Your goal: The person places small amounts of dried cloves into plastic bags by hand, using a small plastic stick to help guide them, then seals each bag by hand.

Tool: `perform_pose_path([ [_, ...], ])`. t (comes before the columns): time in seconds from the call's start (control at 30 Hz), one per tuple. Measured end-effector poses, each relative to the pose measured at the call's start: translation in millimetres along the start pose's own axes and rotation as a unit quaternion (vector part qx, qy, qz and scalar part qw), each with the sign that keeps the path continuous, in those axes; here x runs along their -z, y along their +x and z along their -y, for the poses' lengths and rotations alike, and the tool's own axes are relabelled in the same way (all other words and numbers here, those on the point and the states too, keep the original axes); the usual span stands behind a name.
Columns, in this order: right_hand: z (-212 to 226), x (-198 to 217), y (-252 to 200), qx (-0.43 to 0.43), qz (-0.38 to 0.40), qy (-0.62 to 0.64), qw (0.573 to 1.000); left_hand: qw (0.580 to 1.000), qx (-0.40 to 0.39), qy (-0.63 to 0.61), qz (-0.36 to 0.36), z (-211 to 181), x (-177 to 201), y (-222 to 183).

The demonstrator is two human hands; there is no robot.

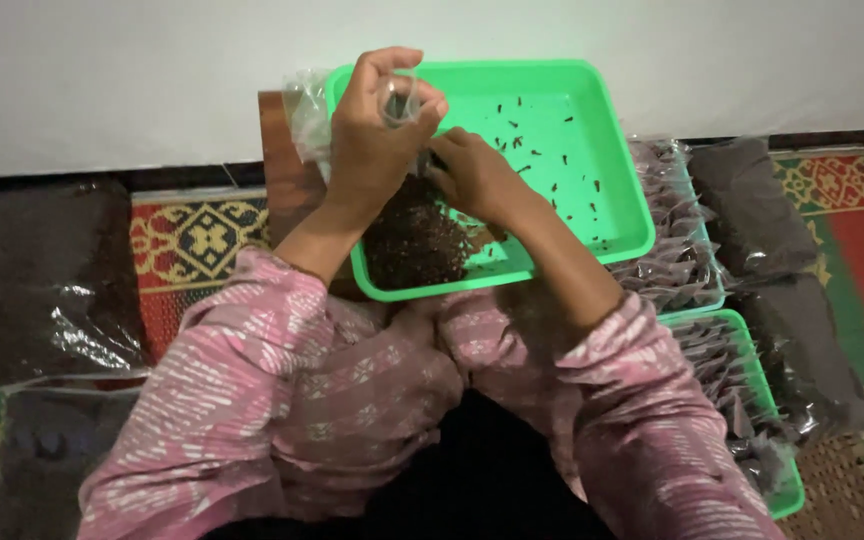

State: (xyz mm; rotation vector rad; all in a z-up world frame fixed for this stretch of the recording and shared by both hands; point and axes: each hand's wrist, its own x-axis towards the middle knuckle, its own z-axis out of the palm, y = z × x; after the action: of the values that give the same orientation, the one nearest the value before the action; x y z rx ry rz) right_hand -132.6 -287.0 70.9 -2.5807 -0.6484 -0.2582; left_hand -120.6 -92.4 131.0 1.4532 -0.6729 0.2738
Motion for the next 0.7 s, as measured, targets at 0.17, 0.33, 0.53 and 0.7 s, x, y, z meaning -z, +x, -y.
perform_pose_path([
  [0.17,28,24,-31,-0.022,0.077,-0.006,0.997,0.999,-0.029,0.017,-0.005,7,-3,0],
  [0.33,41,62,-57,-0.048,0.152,0.048,0.986,0.998,-0.052,0.018,-0.004,8,-4,-2],
  [0.53,6,56,-83,-0.156,0.206,0.013,0.966,0.995,-0.078,0.049,-0.028,7,-4,-1],
  [0.7,20,41,-69,-0.056,0.178,0.057,0.981,0.996,-0.069,0.049,-0.030,7,-6,-2],
])
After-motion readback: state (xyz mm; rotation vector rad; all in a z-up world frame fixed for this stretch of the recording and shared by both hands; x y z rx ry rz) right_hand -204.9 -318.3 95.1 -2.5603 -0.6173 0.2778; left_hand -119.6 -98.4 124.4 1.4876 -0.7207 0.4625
